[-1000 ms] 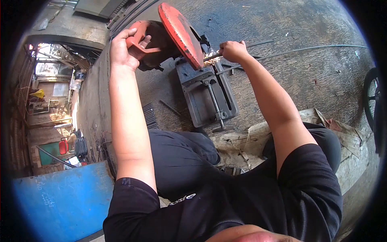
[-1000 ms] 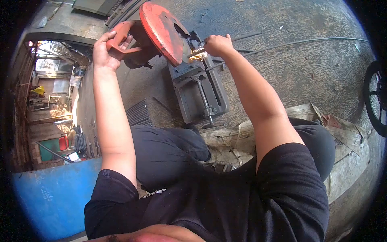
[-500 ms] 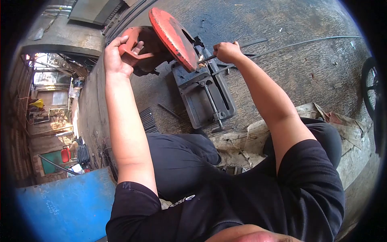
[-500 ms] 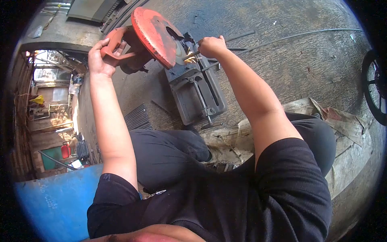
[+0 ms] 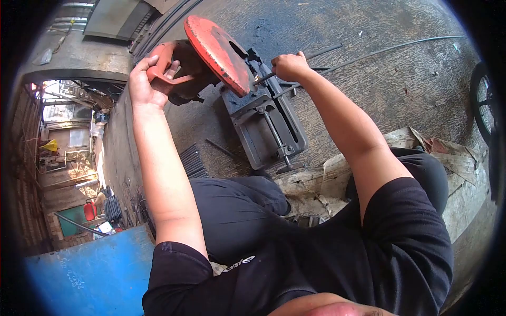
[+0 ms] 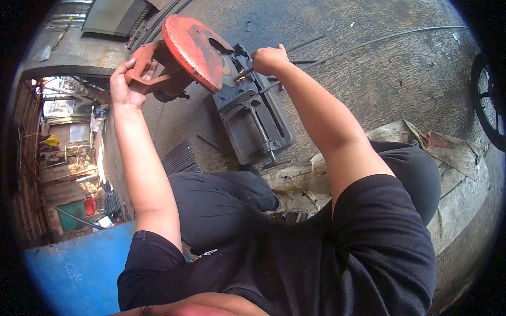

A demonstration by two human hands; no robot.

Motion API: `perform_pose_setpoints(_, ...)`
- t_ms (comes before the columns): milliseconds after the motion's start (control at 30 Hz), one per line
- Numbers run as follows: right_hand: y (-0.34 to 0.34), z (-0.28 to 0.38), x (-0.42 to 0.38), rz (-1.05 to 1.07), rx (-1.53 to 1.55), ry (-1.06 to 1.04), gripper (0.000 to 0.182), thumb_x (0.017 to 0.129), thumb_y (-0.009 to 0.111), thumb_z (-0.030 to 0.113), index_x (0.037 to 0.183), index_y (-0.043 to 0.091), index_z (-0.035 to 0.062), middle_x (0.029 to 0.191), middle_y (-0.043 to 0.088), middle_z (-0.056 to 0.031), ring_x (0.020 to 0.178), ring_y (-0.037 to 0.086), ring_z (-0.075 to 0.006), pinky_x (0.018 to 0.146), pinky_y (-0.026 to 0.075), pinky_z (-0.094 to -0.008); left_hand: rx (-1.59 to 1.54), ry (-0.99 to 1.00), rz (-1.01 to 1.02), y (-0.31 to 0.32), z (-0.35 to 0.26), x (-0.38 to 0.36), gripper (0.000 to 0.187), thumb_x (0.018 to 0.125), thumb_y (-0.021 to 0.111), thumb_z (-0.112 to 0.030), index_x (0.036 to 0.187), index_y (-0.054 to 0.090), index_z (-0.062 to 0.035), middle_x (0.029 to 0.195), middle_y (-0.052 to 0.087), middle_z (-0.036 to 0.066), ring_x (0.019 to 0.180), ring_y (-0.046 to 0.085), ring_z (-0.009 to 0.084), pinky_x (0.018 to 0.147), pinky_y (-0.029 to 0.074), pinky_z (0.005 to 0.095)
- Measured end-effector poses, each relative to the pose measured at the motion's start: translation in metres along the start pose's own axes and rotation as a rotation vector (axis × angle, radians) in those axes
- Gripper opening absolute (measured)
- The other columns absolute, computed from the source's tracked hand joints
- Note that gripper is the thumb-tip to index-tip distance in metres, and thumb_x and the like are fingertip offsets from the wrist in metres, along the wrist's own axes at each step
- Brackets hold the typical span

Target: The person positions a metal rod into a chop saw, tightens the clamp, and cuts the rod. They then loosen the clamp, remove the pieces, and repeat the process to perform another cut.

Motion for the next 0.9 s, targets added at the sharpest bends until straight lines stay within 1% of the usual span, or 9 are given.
perform_pose_setpoints(67, 0.001, 0.000, 0.001, -0.009, 0.001, -0.002, 0.030, 0.084, 0.048, 0.026, 0.106, 0.065, 0.0172, 0.106, 0.067, -0.0076, 0.102, 0.062, -0.0254, 0.095, 0.033, -0.0534, 0.018, 0.055, -0.046, -0.004, 0.000, 0.005, 0.047, 0.080, 0.056, -0.013, 0.119, 0.045, 0.0096, 0.114, 0.051, 0.023, 0.099, 0.057, 0.0370, 0.089, 0.050, 0.0447)
perform_pose_setpoints(300, 0.000, 0.001, 0.000, -0.004, 0.016, -0.006, 0.030, 0.084, 0.046, 0.026, 0.106, 0.065, 0.0166, 0.106, 0.067, -0.0083, 0.102, 0.062, -0.0263, 0.098, 0.031, -0.0559, -0.013, 0.049, -0.039, -0.005, 0.001, 0.007, 0.048, 0.079, 0.055, -0.013, 0.120, 0.044, 0.0098, 0.115, 0.051, 0.023, 0.099, 0.057, 0.0368, 0.090, 0.050, 0.0449)
perform_pose_setpoints(367, -0.002, 0.001, 0.000, 0.005, 0.001, -0.007, 0.030, 0.085, 0.046, 0.027, 0.106, 0.065, 0.0165, 0.105, 0.067, -0.0082, 0.101, 0.062, -0.0261, 0.098, 0.030, -0.0559, -0.012, 0.054, -0.036, 0.002, 0.001, 0.002, 0.042, 0.082, 0.050, -0.012, 0.118, 0.049, 0.0079, 0.117, 0.054, 0.021, 0.099, 0.058, 0.0299, 0.085, 0.052, 0.0384)
perform_pose_setpoints(467, 0.000, 0.001, 0.002, 0.004, -0.016, -0.014, 0.030, 0.085, 0.046, 0.027, 0.106, 0.065, 0.0165, 0.105, 0.067, -0.0080, 0.101, 0.063, -0.0258, 0.097, 0.031, -0.0555, 0.001, 0.033, -0.014, 0.001, 0.000, 0.002, 0.042, 0.082, 0.049, -0.012, 0.119, 0.049, 0.0082, 0.117, 0.054, 0.021, 0.100, 0.057, 0.0288, 0.086, 0.052, 0.0377)
perform_pose_setpoints(600, 0.003, 0.000, 0.003, 0.009, -0.008, -0.012, 0.030, 0.085, 0.047, 0.028, 0.106, 0.065, 0.0165, 0.106, 0.067, -0.0072, 0.101, 0.062, -0.0255, 0.095, 0.032, -0.0540, -0.010, 0.032, -0.025, 0.001, 0.000, 0.002, 0.042, 0.082, 0.050, -0.012, 0.118, 0.049, 0.0085, 0.116, 0.055, 0.020, 0.100, 0.057, 0.0283, 0.086, 0.052, 0.0375)
perform_pose_setpoints(700, -0.003, 0.002, 0.000, 0.022, -0.002, -0.003, 0.030, 0.085, 0.048, 0.028, 0.107, 0.065, 0.0169, 0.107, 0.067, -0.0063, 0.102, 0.062, -0.0248, 0.094, 0.033, -0.0527, -0.015, 0.063, -0.047, -0.002, 0.001, 0.004, 0.048, 0.080, 0.055, -0.012, 0.122, 0.044, 0.0087, 0.114, 0.054, 0.021, 0.093, 0.060, 0.0331, 0.086, 0.052, 0.0430)
perform_pose_setpoints(767, -0.003, 0.002, 0.000, 0.024, 0.009, 0.007, 0.030, 0.085, 0.048, 0.028, 0.107, 0.065, 0.0174, 0.108, 0.067, -0.0059, 0.103, 0.062, -0.0245, 0.094, 0.032, -0.0527, 0.018, 0.025, -0.070, 0.003, 0.000, -0.002, 0.042, 0.082, 0.051, -0.012, 0.119, 0.048, 0.0074, 0.116, 0.055, 0.019, 0.097, 0.057, 0.0274, 0.087, 0.051, 0.0384)
perform_pose_setpoints(833, 0.001, 0.000, 0.002, 0.026, 0.020, 0.017, 0.030, 0.085, 0.048, 0.028, 0.108, 0.065, 0.0178, 0.108, 0.066, -0.0055, 0.103, 0.062, -0.0242, 0.095, 0.032, -0.0526, 0.019, 0.035, -0.067, 0.003, 0.000, 0.000, 0.042, 0.082, 0.051, -0.012, 0.120, 0.048, 0.0065, 0.116, 0.054, 0.019, 0.097, 0.057, 0.0276, 0.087, 0.051, 0.0401)
perform_pose_setpoints(900, 0.009, -0.003, 0.005, -0.072, 0.025, -0.011, 0.021, 0.086, 0.054, 0.030, 0.097, 0.065, 0.0163, 0.094, 0.068, -0.0077, 0.094, 0.063, -0.0273, 0.087, 0.034, -0.0527, 0.019, 0.045, -0.063, 0.002, 0.000, 0.000, 0.043, 0.082, 0.051, -0.013, 0.121, 0.048, 0.0057, 0.117, 0.054, 0.018, 0.096, 0.057, 0.0279, 0.087, 0.051, 0.0417)
Point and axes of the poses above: each hand's wrist, its own x-axis towards the middle knuckle, its own y-axis out of the palm, z = x × y, the point moved 2 cm from there along x, towards the middle knuckle
